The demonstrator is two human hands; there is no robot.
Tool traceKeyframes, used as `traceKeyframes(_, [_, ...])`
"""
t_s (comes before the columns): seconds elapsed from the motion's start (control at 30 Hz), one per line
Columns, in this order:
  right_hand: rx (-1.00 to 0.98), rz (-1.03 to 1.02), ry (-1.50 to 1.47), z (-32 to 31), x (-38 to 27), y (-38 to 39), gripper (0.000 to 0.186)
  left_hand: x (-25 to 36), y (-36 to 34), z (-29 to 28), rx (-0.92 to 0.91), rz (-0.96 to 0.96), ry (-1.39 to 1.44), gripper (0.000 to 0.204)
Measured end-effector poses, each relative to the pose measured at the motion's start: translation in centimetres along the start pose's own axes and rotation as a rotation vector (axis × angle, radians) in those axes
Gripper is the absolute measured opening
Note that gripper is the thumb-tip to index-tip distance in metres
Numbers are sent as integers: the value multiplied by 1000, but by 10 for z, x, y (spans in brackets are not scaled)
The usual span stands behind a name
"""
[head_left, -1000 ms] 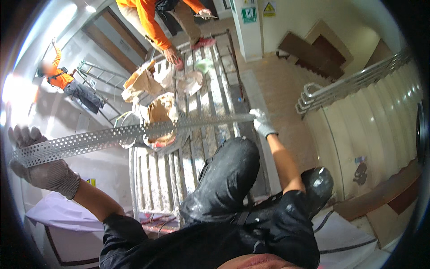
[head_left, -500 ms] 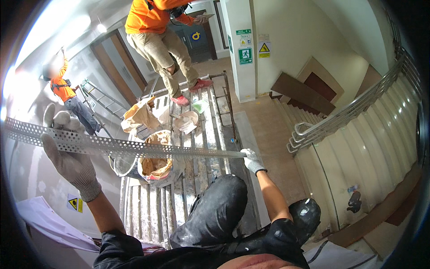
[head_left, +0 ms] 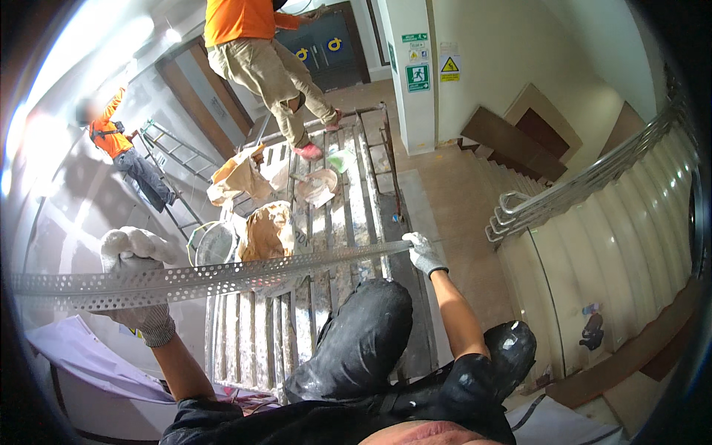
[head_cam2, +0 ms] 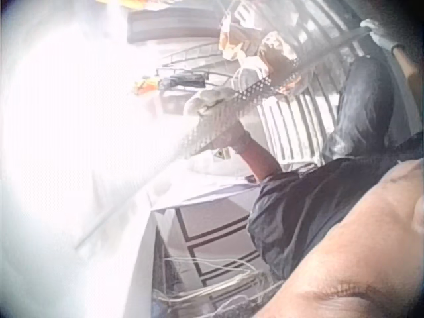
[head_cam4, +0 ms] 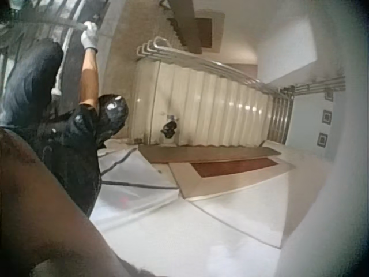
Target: The person holds a metal corner bead against a drywall corner and applies joint compound over it using their hands and a small plastic lid. They press the bead into place and smooth the compound over the perforated edges.
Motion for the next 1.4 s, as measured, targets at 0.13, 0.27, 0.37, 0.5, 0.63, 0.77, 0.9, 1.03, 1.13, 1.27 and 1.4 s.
traceKeyframes(0.13, [26, -49, -31, -1, -8, -4, 46, -6, 2, 0, -40, -56, -167, 86])
traceKeyframes(0.27, [64, -91, -44, -10, -3, -4, 47, -16, 1, -1, -73, -120, -203, 86])
traceKeyframes(0.37, [38, -76, -4, -8, -20, -5, 39, -14, 1, -1, -82, -163, -248, 86])
traceKeyframes(0.5, [25, -84, 19, -10, -14, -4, 40, -19, 3, -1, -96, -198, -252, 86])
traceKeyframes(0.63, [24, -87, 39, -8, -7, -4, 41, -24, 5, -2, -112, -223, -250, 86])
traceKeyframes(0.77, [13, -78, 25, -8, -16, -3, 41, -25, 7, -2, -127, -256, -268, 86])
traceKeyframes(0.9, [45, -102, 16, -13, -11, -3, 43, -30, 5, -1, -152, -274, -264, 86])
traceKeyframes(1.03, [39, -102, 29, -17, -15, -4, 42, -30, 6, 2, -166, -291, -269, 86])
traceKeyframes(1.13, [56, -113, 22, -16, -20, -4, 40, -28, 6, 2, -167, -304, -279, 86])
traceKeyframes(1.27, [47, -100, 61, -15, -7, -8, 38, -28, 6, 5, -177, -308, -269, 86])
traceKeyframes(1.4, [37, -126, 69, -12, -9, -11, 38, -28, 9, 6, -181, -318, -273, 86])
Point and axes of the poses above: each hand's wrist, its own y-axis away from the middle knuckle, its own z-axis out of the palm, x = y × z, the point moved 2 cm from there along -y, towards the middle knuckle, and after that the axes turned 8 degrees about y, right-handed, at the moved point
